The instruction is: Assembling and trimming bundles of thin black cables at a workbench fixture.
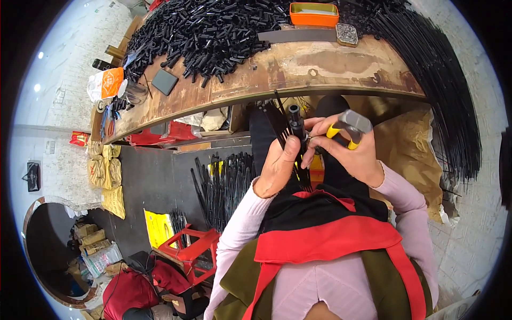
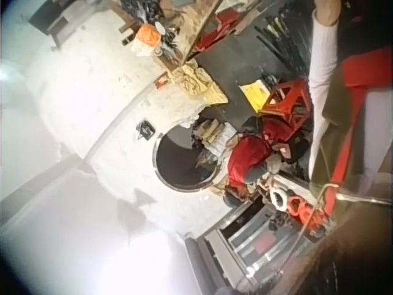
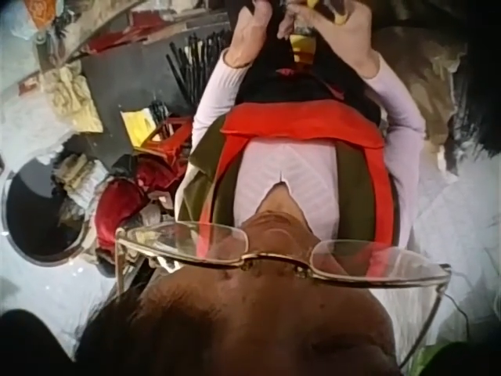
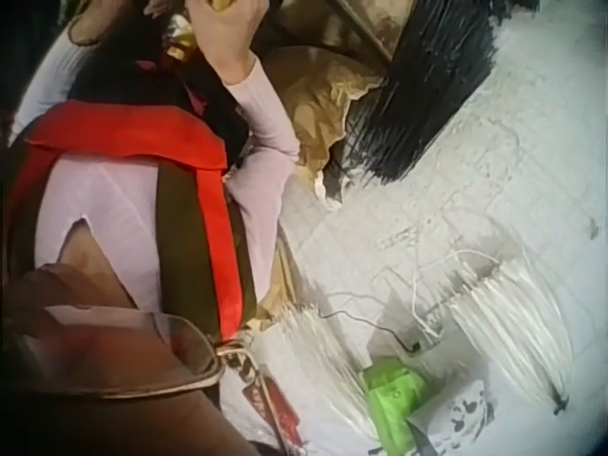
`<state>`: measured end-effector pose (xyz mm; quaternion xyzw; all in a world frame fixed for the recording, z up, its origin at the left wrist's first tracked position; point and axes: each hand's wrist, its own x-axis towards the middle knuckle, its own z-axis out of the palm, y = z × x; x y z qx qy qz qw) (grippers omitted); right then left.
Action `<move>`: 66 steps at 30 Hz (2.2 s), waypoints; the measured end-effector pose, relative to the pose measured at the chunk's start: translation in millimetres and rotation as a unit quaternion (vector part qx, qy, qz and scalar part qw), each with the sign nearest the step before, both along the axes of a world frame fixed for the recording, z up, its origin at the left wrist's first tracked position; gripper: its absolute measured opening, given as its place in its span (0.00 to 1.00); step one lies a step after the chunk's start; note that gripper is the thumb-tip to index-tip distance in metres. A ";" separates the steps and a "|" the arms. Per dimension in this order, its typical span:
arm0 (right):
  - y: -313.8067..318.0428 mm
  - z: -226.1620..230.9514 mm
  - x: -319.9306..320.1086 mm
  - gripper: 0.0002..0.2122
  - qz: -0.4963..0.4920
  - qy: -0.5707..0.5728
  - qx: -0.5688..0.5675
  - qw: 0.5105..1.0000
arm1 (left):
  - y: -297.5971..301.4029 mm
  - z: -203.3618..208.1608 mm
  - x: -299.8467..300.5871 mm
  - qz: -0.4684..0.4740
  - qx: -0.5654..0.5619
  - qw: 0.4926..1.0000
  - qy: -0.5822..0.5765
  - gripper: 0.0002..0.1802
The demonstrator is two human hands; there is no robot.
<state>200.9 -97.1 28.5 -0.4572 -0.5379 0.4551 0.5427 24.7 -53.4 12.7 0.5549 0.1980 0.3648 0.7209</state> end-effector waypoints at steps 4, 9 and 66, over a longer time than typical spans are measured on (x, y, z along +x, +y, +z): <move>2.6 -0.7 -4.3 0.07 0.024 0.072 0.045 0.996 | -3.7 5.9 -0.6 0.023 -0.002 1.000 0.018 0.41; 19.9 6.4 10.4 0.09 0.123 0.032 0.108 0.986 | 2.1 6.6 -6.7 -0.069 -0.017 0.997 -0.034 0.43; 31.8 87.2 47.6 0.18 0.223 -0.456 -0.077 0.858 | 46.9 -4.5 1.9 -0.040 -0.069 0.995 -0.060 0.31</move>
